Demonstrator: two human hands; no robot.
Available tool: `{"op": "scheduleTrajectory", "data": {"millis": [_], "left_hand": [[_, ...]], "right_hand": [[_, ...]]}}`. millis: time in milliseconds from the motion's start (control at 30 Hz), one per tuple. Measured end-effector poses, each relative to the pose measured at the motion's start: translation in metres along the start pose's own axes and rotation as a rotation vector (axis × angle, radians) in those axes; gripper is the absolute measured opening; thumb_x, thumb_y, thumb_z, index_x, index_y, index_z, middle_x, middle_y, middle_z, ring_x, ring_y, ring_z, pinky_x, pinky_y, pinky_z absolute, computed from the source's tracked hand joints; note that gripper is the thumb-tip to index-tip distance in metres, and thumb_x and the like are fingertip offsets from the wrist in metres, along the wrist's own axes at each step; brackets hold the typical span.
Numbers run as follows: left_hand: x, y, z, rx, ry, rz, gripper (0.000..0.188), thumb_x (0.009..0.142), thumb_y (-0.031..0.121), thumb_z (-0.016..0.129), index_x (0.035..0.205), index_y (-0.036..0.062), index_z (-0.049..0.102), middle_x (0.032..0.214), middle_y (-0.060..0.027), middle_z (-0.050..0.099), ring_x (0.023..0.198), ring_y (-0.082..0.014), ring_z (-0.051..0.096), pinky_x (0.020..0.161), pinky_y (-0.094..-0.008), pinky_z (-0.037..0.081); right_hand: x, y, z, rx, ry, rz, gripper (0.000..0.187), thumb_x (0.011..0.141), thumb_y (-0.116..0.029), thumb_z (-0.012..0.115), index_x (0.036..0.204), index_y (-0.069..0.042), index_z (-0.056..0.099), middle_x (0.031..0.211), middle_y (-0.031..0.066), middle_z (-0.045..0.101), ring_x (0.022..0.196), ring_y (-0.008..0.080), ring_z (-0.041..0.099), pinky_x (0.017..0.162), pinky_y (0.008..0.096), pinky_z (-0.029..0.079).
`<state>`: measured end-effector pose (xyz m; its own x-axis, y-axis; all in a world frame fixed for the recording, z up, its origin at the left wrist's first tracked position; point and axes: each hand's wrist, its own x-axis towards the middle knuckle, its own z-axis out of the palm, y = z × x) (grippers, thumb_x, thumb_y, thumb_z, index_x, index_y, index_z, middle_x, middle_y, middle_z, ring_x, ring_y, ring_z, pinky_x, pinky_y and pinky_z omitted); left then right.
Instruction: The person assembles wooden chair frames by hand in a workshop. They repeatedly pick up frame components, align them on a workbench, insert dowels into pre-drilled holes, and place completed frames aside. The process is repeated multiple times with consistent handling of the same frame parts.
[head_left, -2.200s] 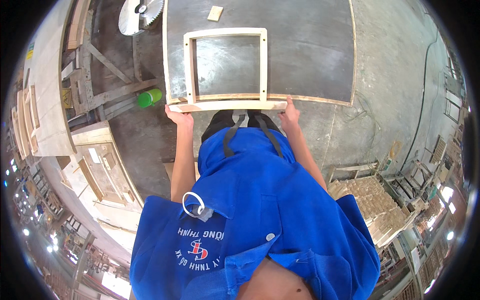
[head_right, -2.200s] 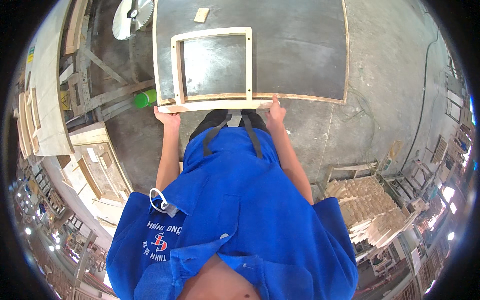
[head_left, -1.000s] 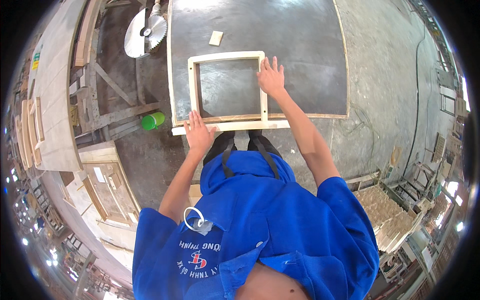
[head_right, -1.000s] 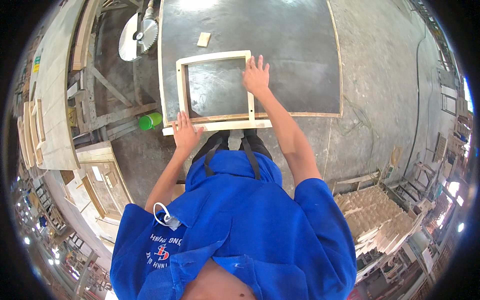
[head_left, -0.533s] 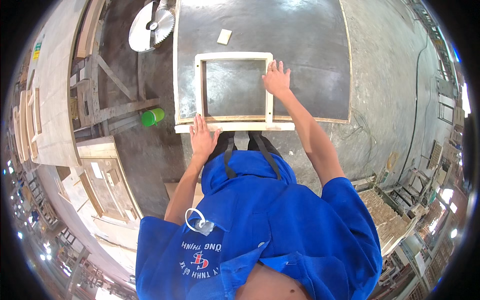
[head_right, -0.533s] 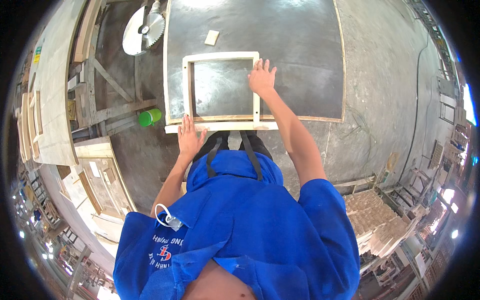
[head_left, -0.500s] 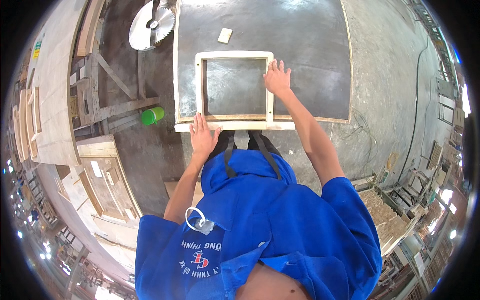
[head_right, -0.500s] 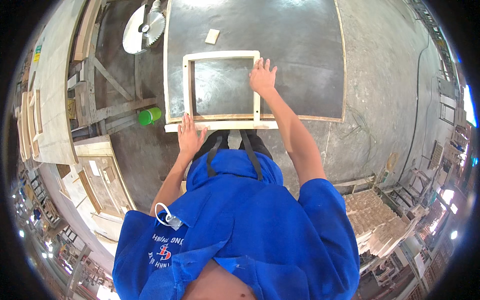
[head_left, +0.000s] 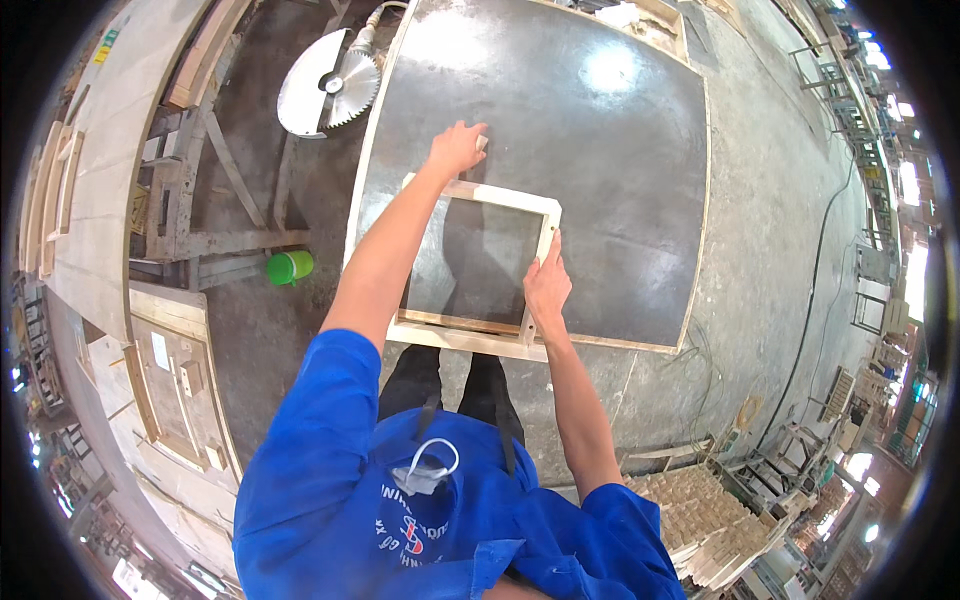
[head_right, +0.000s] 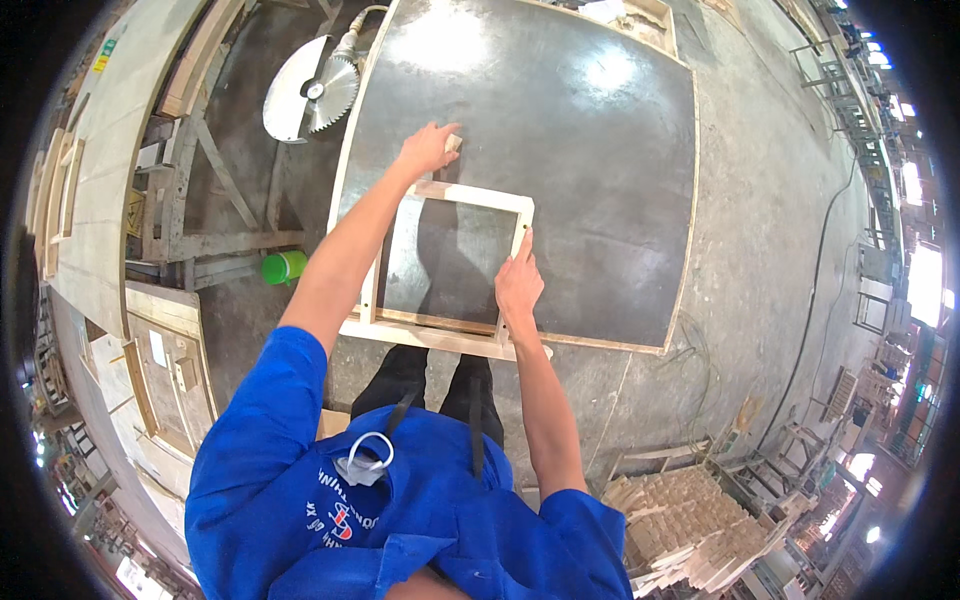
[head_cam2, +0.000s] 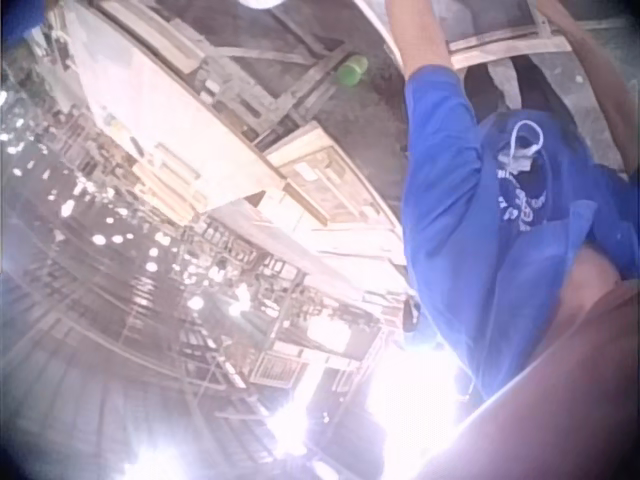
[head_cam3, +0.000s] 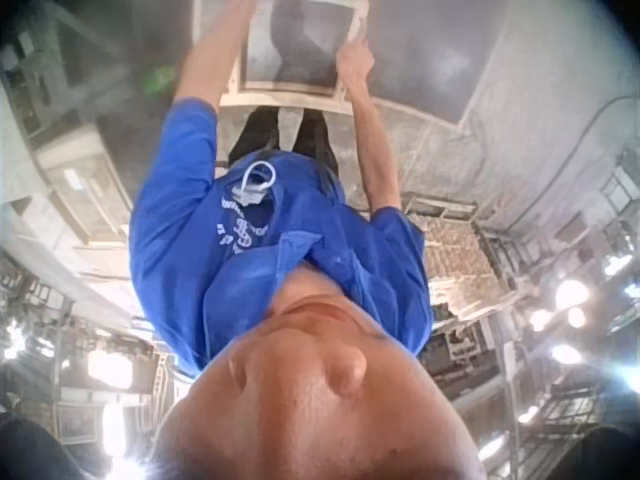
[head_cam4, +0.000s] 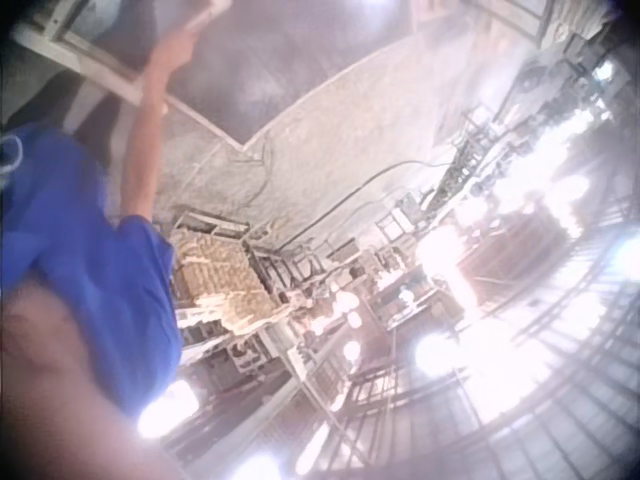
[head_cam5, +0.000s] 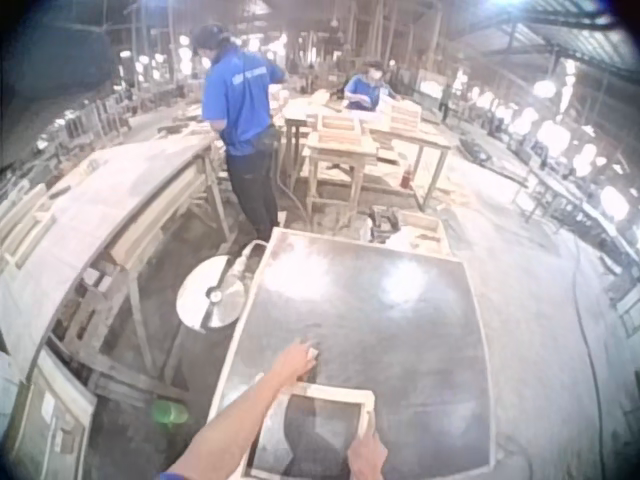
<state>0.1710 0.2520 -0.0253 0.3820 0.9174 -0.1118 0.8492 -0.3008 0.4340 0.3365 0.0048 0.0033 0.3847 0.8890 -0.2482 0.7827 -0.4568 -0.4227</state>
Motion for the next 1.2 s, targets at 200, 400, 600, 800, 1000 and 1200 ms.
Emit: {"op": "scheduleTrajectory", "data": {"millis": [200, 400, 600, 800, 1000, 1200], "left_hand": [[0.007, -0.039, -0.015, 0.048, -0.408, -0.001, 0.051, 0.075, 0.033, 0.073, 0.12, 0.0141, 0.058, 0.106, -0.0186, 0.064, 0.103, -0.0345, 0.062, 0.085, -0.0444, 0.051], [-0.057, -0.111, -0.028, -0.446, 0.126, -0.129, 0.042, 0.084, 0.035, 0.067, 0.114, 0.0077, 0.061, 0.104, -0.0204, 0.063, 0.096, -0.0348, 0.061, 0.084, -0.0424, 0.048], [-0.22, -0.048, -0.01, -0.105, 0.381, -0.448, 0.059, 0.09, 0.042, 0.057, 0.131, 0.0012, 0.046, 0.117, -0.0232, 0.054, 0.11, -0.0401, 0.048, 0.092, -0.052, 0.037], [-0.284, -0.021, 0.021, 0.139, 0.178, -0.482, 0.07, 0.088, 0.055, 0.051, 0.136, 0.0041, 0.043, 0.131, -0.0223, 0.044, 0.123, -0.0383, 0.038, 0.101, -0.0598, 0.025], [-0.285, -0.024, 0.023, 0.071, 0.186, -0.438, 0.06, 0.085, 0.052, 0.056, 0.124, 0.0063, 0.054, 0.127, -0.0145, 0.05, 0.121, -0.0341, 0.042, 0.102, -0.0547, 0.027], [-0.279, -0.028, 0.027, 0.048, 0.208, -0.417, 0.055, 0.083, 0.047, 0.06, 0.119, 0.0062, 0.057, 0.128, -0.0148, 0.05, 0.121, -0.0344, 0.044, 0.103, -0.0548, 0.028]], "right_hand": [[-0.011, 0.009, 0.004, 0.019, 0.183, -0.031, 0.07, 0.087, -0.011, 0.058, 0.147, -0.006, 0.024, 0.101, 0.0204, 0.062, 0.083, 0.0387, 0.064, 0.069, 0.0492, 0.05], [0.004, -0.002, -0.002, -0.012, 0.06, 0.073, 0.065, 0.086, -0.013, 0.057, 0.143, -0.003, 0.028, 0.109, 0.0221, 0.062, 0.086, 0.0397, 0.063, 0.072, 0.0494, 0.051], [0.06, -0.008, -0.005, 0.272, 0.296, -0.002, 0.054, 0.089, -0.021, 0.056, 0.135, 0.002, 0.039, 0.118, 0.0242, 0.058, 0.107, 0.0401, 0.054, 0.09, 0.0483, 0.044], [0.141, -0.007, 0.007, 0.087, 0.349, 0.144, 0.056, 0.094, -0.041, 0.052, 0.129, 0.002, 0.047, 0.125, 0.024, 0.052, 0.114, 0.0396, 0.047, 0.098, 0.0485, 0.037], [0.146, -0.001, 0.02, -0.033, 0.374, 0.128, 0.051, 0.093, -0.04, 0.053, 0.124, 0.0, 0.053, 0.123, 0.0219, 0.049, 0.114, 0.0379, 0.044, 0.097, 0.0489, 0.037], [0.156, 0.001, 0.023, -0.065, 0.438, 0.036, 0.044, 0.091, -0.036, 0.056, 0.121, -0.004, 0.055, 0.119, 0.021, 0.049, 0.111, 0.0388, 0.046, 0.092, 0.0498, 0.04]]}}
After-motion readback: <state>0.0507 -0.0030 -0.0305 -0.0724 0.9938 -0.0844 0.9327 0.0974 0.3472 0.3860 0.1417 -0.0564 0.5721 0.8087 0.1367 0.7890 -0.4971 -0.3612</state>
